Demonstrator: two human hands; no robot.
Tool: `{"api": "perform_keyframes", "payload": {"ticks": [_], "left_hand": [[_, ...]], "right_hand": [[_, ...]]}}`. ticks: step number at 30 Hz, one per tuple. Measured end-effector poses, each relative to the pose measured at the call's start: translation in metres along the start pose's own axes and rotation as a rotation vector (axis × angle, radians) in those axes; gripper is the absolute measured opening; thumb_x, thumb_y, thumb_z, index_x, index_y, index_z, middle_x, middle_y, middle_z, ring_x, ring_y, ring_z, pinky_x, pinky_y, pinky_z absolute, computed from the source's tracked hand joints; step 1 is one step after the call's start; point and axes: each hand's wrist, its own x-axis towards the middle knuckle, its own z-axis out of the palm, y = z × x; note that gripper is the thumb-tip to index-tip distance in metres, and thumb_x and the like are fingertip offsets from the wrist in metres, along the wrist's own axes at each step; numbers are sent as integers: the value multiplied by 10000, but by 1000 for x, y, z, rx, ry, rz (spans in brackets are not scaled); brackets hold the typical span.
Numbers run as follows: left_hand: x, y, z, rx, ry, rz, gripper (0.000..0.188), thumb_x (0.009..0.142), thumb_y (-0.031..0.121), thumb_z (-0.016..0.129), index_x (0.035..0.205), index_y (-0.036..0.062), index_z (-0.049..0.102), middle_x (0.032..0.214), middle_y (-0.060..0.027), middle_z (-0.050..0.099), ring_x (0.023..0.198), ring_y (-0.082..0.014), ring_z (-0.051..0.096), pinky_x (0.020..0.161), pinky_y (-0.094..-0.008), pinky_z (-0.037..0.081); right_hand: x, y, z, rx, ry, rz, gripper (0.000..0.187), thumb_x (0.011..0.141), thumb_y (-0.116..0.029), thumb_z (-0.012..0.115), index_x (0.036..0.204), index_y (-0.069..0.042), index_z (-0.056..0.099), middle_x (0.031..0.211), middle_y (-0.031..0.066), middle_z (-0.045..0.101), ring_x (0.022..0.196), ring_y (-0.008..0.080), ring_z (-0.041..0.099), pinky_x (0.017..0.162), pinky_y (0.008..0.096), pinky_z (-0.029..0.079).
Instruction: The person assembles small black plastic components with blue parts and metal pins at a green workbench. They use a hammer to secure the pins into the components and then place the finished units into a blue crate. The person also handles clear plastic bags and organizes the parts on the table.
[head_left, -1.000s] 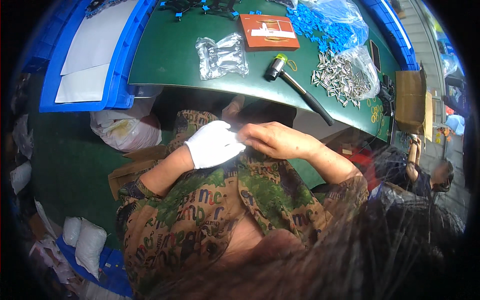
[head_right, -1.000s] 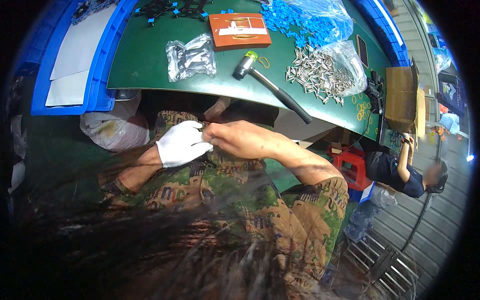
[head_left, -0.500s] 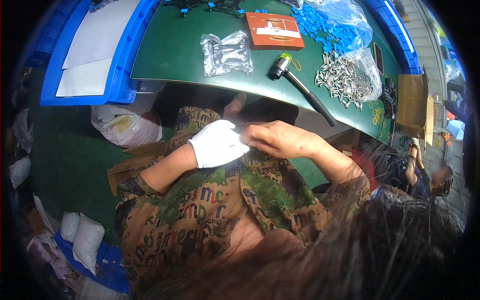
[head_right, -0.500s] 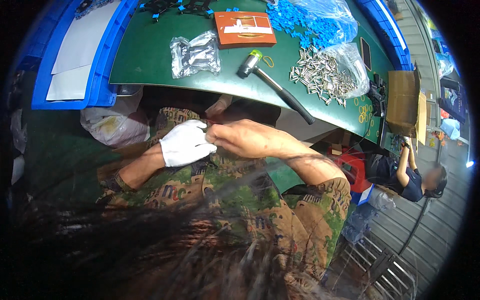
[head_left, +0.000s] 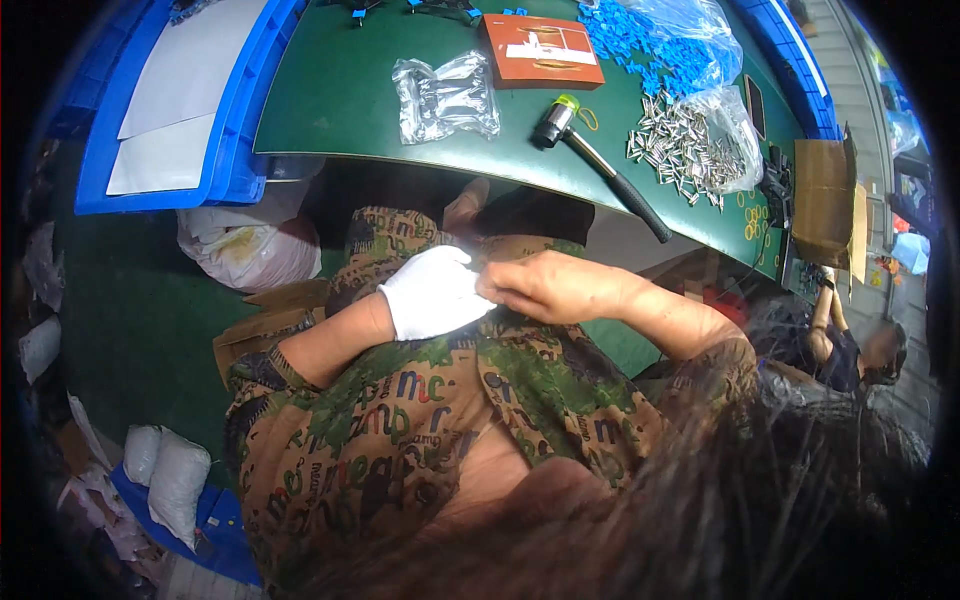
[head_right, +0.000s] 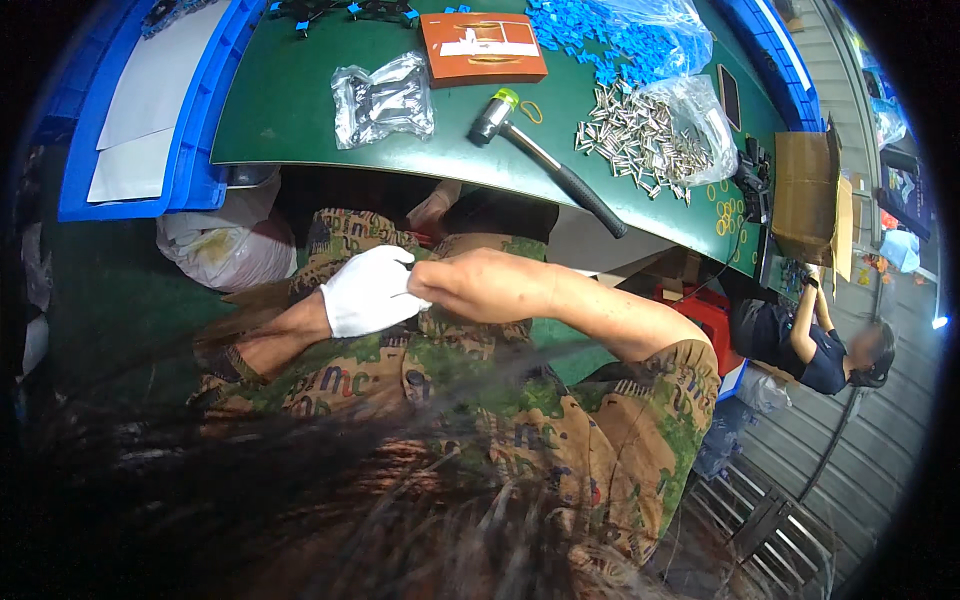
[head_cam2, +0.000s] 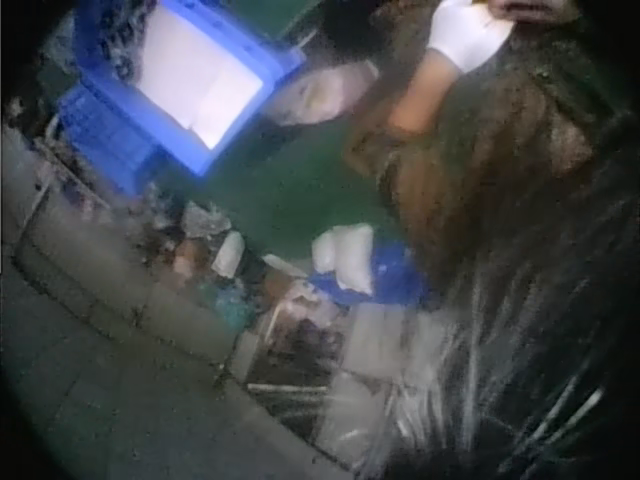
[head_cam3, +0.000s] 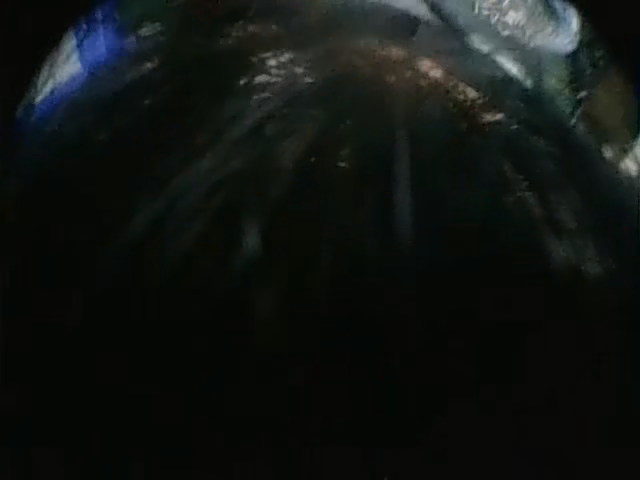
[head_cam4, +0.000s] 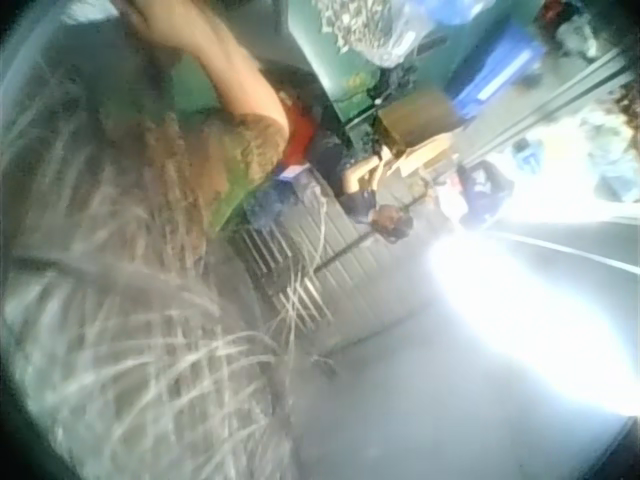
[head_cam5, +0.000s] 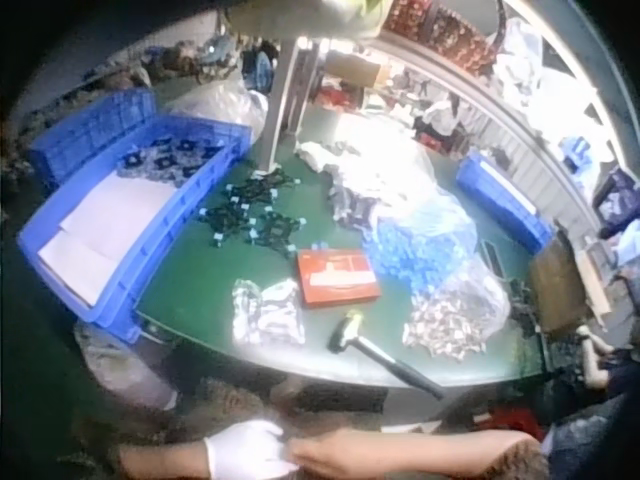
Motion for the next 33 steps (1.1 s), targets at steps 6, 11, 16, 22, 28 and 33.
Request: {"api": "perform_keyframes", "payload": {"ticks": [6,11,16,22,28,33], "left_hand": [[6,5,-13,-108,-175,-228,237,962,295,645,920,74,718,866,-130,697,817,-340,667,759,-457,526],[-9,2,-28,-685,-256,-672,288,1011,336,656,1024,79,787,721,-54,687,609,-141,619,608,-314,508],[1,2,-70,-683,-212,-700,282,997,276,683,950,22,796,817,-66,730,652,-121,668,637,-301,535],[-20,-31,-80,-1242,110,-504,488,954,47,691,1407,-60,543,1057,-114,711,991,-182,690,928,-308,524],[0,-25,-47,-1056,171,-636,340,1073,130,557,1348,-63,610,979,-32,682,887,-93,619,849,-258,499],[13,-19,-21,-1195,191,-659,314,1080,129,548,1338,-34,623,914,-10,659,855,-87,595,829,-260,491]], "right_hand": [[12,43,-7,710,-145,192,305,1031,-184,690,1270,-122,511,814,-37,597,674,52,546,555,255,444],[21,44,14,835,-165,270,389,995,-190,745,1292,-109,508,889,-32,607,636,40,502,531,208,397],[3,5,-18,174,239,61,380,954,-305,791,1200,-56,643,1031,33,700,942,151,651,844,355,540],[-72,54,-96,-707,925,212,186,952,-113,696,1119,-32,718,982,150,708,915,356,694,805,429,554],[-90,78,-115,-979,783,339,240,956,-149,683,1187,-97,722,1053,116,667,1006,330,657,879,428,523],[-91,81,-114,-966,713,415,226,958,-172,679,1174,-121,722,1068,101,638,1051,320,627,916,433,482]]}}
